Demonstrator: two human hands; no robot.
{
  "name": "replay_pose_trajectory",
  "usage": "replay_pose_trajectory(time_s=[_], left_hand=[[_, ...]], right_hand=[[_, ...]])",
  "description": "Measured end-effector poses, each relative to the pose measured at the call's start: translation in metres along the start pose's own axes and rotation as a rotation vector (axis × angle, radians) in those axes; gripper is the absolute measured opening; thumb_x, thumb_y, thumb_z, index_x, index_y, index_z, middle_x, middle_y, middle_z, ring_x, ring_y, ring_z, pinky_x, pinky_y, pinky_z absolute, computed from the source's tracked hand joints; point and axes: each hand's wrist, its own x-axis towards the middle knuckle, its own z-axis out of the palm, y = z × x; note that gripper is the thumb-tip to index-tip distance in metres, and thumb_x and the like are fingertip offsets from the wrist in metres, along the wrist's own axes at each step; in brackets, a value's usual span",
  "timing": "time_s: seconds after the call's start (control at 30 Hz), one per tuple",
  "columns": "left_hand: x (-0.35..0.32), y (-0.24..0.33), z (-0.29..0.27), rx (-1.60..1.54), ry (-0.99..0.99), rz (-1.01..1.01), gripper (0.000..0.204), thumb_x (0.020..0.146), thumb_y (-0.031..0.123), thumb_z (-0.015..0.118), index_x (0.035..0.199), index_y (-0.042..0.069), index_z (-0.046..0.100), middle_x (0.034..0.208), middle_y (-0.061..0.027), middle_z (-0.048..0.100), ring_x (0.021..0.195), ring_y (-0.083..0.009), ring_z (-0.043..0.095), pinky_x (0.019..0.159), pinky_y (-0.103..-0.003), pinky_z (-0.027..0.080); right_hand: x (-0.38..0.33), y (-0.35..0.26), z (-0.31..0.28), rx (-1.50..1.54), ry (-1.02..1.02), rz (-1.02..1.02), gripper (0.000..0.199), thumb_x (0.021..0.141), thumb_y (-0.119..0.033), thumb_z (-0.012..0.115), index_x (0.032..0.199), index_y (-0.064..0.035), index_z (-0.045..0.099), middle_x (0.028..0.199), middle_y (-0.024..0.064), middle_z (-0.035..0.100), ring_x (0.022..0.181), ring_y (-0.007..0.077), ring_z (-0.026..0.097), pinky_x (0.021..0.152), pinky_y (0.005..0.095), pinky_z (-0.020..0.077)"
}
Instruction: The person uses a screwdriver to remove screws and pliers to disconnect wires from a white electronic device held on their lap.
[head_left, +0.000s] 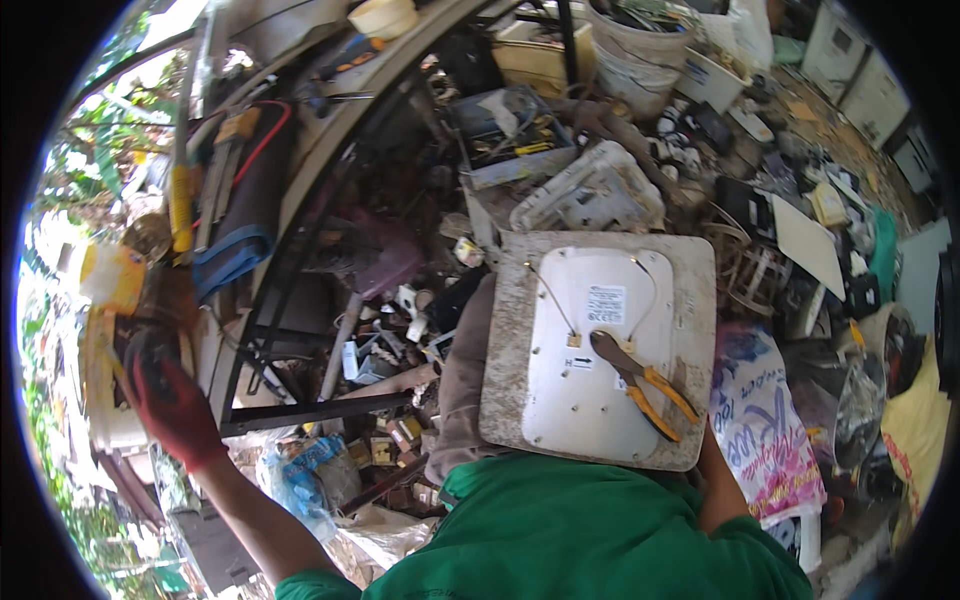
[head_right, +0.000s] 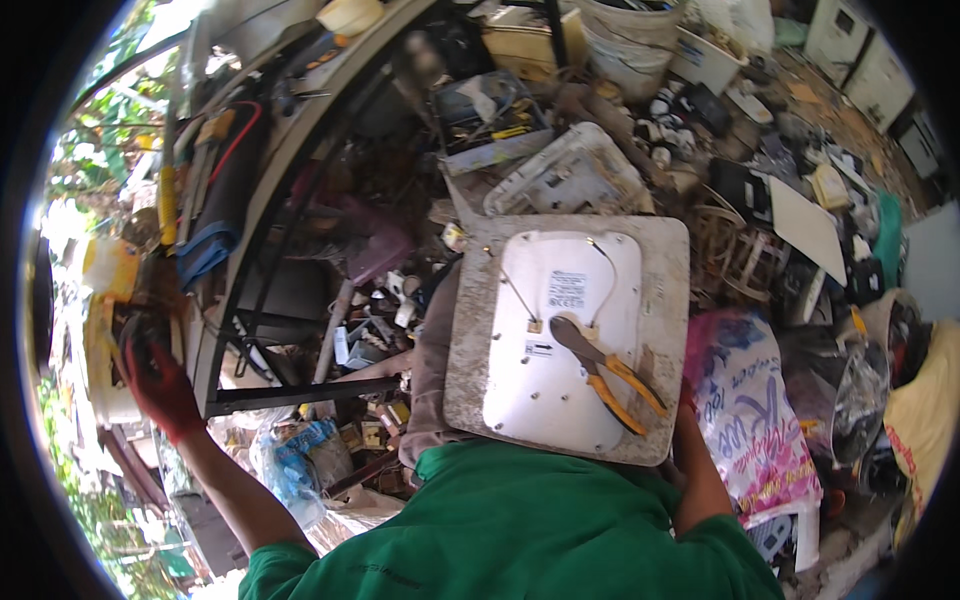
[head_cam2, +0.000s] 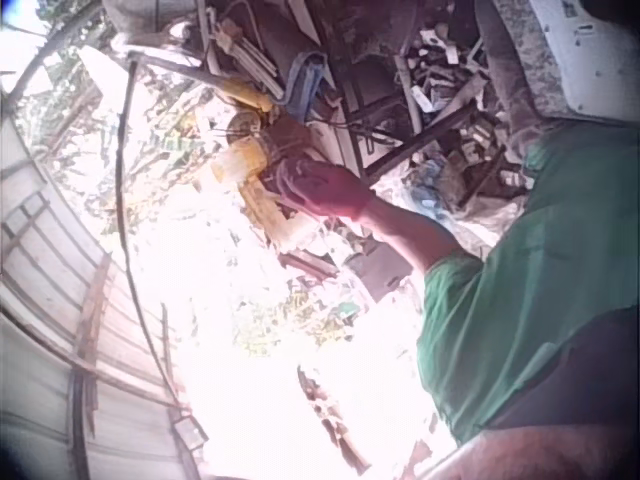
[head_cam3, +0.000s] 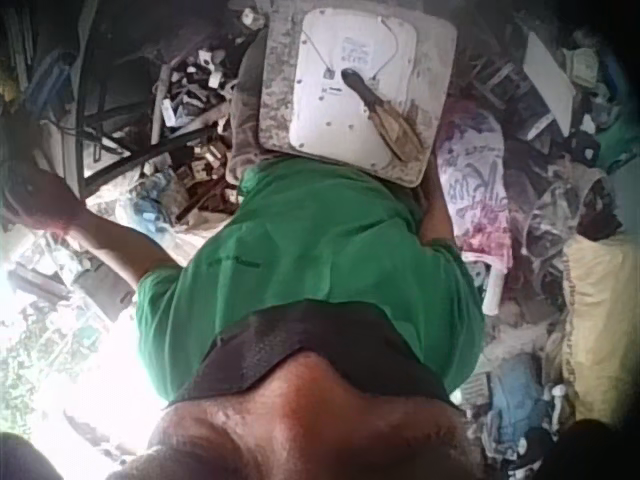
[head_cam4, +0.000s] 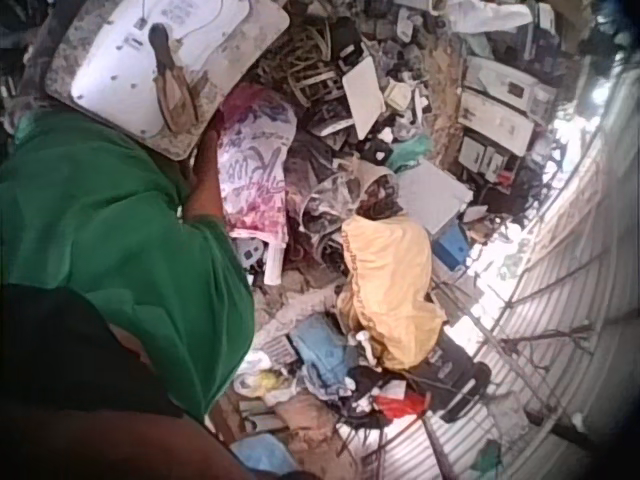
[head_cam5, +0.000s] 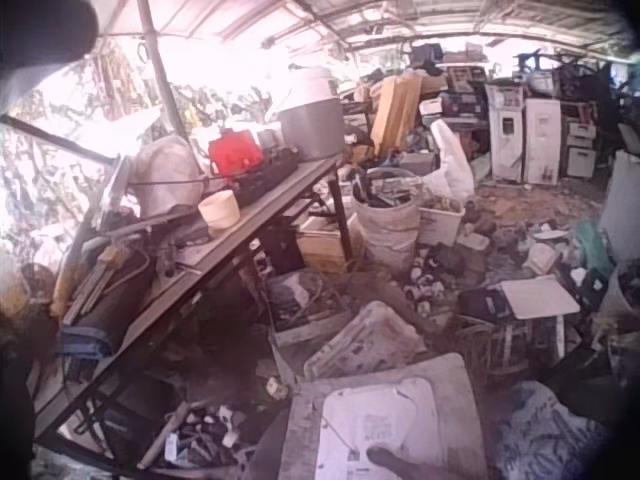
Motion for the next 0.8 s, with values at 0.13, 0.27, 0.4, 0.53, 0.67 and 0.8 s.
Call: replay_pose_trajectory(time_s=[0.13,0.27,0.4,0.53,0.67,0.8], left_hand=[[-0.029,0.077,0.0,-0.271,0.145,0.162,0.028,0.095,-0.002,0.063,0.123,-0.001,0.068,0.123,-0.0167,0.068,0.114,-0.0302,0.066,0.098,-0.041,0.053],[-0.068,0.155,0.019,-0.73,-0.23,0.067,0.02,0.09,0.015,0.075,0.099,-0.002,0.069,0.112,-0.0169,0.07,0.103,-0.0316,0.068,0.089,-0.039,0.053],[-0.09,0.209,0.037,-1.101,-0.645,0.037,0.019,0.089,0.018,0.075,0.094,-0.001,0.072,0.108,-0.0185,0.07,0.099,-0.0345,0.068,0.088,-0.038,0.054],[-0.088,0.26,0.047,-1.411,-0.643,0.258,0.03,0.091,0.016,0.071,0.117,0.003,0.072,0.117,-0.0196,0.068,0.105,-0.0373,0.068,0.091,-0.043,0.055],[-0.072,0.296,0.044,-1.504,-0.768,0.478,0.032,0.091,0.015,0.072,0.119,0.002,0.071,0.118,-0.0203,0.07,0.105,-0.0336,0.069,0.088,-0.037,0.055],[-0.059,0.302,0.061,-1.401,-1.12,0.458,0.024,0.089,0.017,0.075,0.111,0.009,0.073,0.095,-0.0152,0.072,0.085,-0.0353,0.07,0.078,-0.043,0.055]], right_hand=[[0.0,0.003,0.006,0.11,0.004,0.014,0.046,0.099,-0.022,0.061,0.143,-0.009,0.062,0.108,0.014,0.076,0.089,0.0192,0.071,0.08,0.0312,0.0548],[-0.017,-0.028,-0.007,0.401,0.053,-0.061,0.046,0.099,-0.021,0.061,0.144,-0.009,0.061,0.107,0.0136,0.076,0.087,0.0186,0.071,0.079,0.0308,0.055],[-0.074,-0.125,-0.057,0.467,0.335,-0.172,0.043,0.102,-0.02,0.057,0.143,-0.0084,0.06,0.09,0.0064,0.071,0.063,0.0109,0.06,0.06,0.0244,0.0498],[-0.147,-0.265,-0.084,-0.24,0.257,-0.67,0.039,0.098,-0.014,0.058,0.137,-0.008,0.064,0.09,0.01,0.073,0.064,0.0169,0.066,0.059,0.0315,0.0536],[-0.182,-0.374,-0.03,-0.982,0.058,-1.056,0.028,0.088,-0.013,0.067,0.115,-0.0086,0.07,0.089,0.0117,0.071,0.077,0.0306,0.071,0.067,0.0424,0.0572],[-0.171,-0.425,0.026,-1.416,0.012,-0.993,0.02,0.087,-0.024,0.069,0.102,-0.0116,0.066,0.084,0.0067,0.068,0.082,0.0308,0.072,0.07,0.0431,0.058]])
